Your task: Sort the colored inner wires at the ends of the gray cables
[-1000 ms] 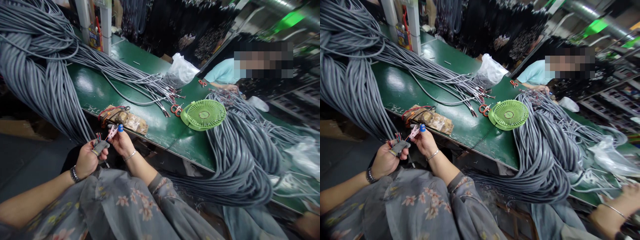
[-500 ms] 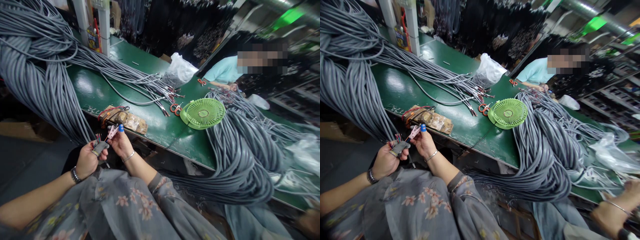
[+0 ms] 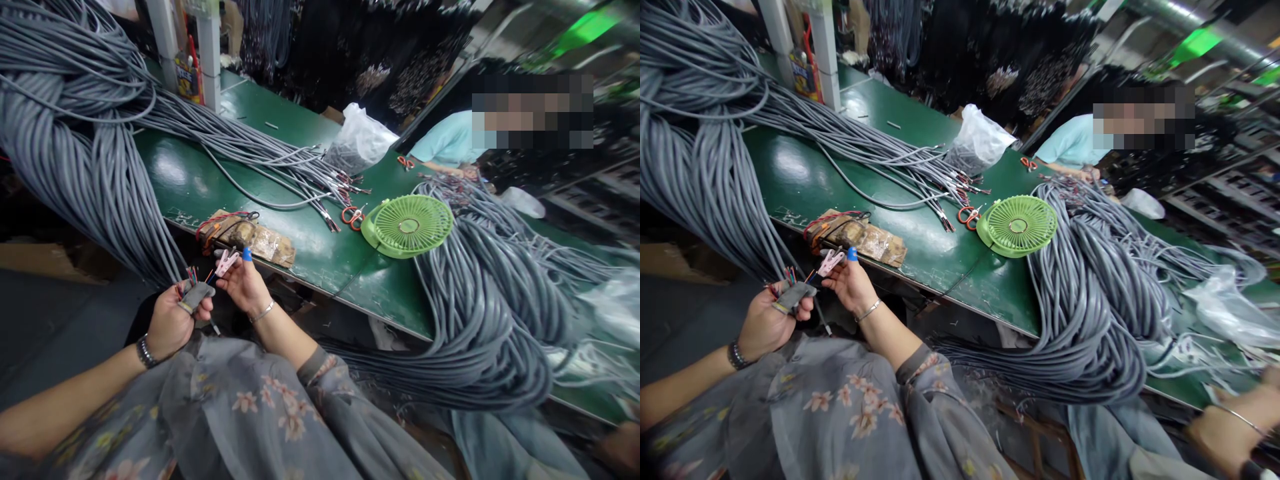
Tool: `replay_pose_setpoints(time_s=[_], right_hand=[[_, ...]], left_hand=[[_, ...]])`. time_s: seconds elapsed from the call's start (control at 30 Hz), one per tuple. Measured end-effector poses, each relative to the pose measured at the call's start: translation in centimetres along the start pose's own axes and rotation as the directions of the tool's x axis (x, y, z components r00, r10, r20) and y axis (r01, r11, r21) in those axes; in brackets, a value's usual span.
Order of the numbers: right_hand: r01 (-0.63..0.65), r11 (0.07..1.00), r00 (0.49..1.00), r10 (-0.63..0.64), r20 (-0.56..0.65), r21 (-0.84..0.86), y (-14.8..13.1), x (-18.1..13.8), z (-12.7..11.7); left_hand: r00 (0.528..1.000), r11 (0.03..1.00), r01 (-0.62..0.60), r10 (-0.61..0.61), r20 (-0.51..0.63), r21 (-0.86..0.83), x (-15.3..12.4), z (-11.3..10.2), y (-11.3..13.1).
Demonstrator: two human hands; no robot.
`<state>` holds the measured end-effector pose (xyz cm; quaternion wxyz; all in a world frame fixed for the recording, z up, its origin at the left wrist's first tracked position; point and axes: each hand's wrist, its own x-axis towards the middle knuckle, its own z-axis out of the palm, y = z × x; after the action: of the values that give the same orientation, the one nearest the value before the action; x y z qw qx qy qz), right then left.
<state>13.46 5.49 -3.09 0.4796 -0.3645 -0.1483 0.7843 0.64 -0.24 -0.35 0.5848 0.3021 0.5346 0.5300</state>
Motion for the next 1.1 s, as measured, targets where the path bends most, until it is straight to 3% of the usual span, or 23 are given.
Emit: replay_pose_setpoints(time_s=[0.43, 0.73, 1.1], right_hand=[[0.096, 0.995, 0.994, -0.095, -0.060, 0.021, 0.4, 1.0, 0.4], [0.001, 0.999, 1.000, -0.002, 0.010, 0.040, 0.8, 0.4, -0.2], [0.060, 0.996, 0.997, -0.057, 0.048, -0.059, 2.1, 0.4, -2.5]], left_hand=[[1.000, 0.999, 0.001, -0.001, -0.013, 0.032, 0.5, 0.4, -0.6], [1.000, 1.000, 0.015, -0.015, 0.003, 0.013, 0.4, 0.3, -0.2], [0.998, 1.000, -0.005, 0.005, 0.060, 0.015, 0.6, -0.6, -1.6]])
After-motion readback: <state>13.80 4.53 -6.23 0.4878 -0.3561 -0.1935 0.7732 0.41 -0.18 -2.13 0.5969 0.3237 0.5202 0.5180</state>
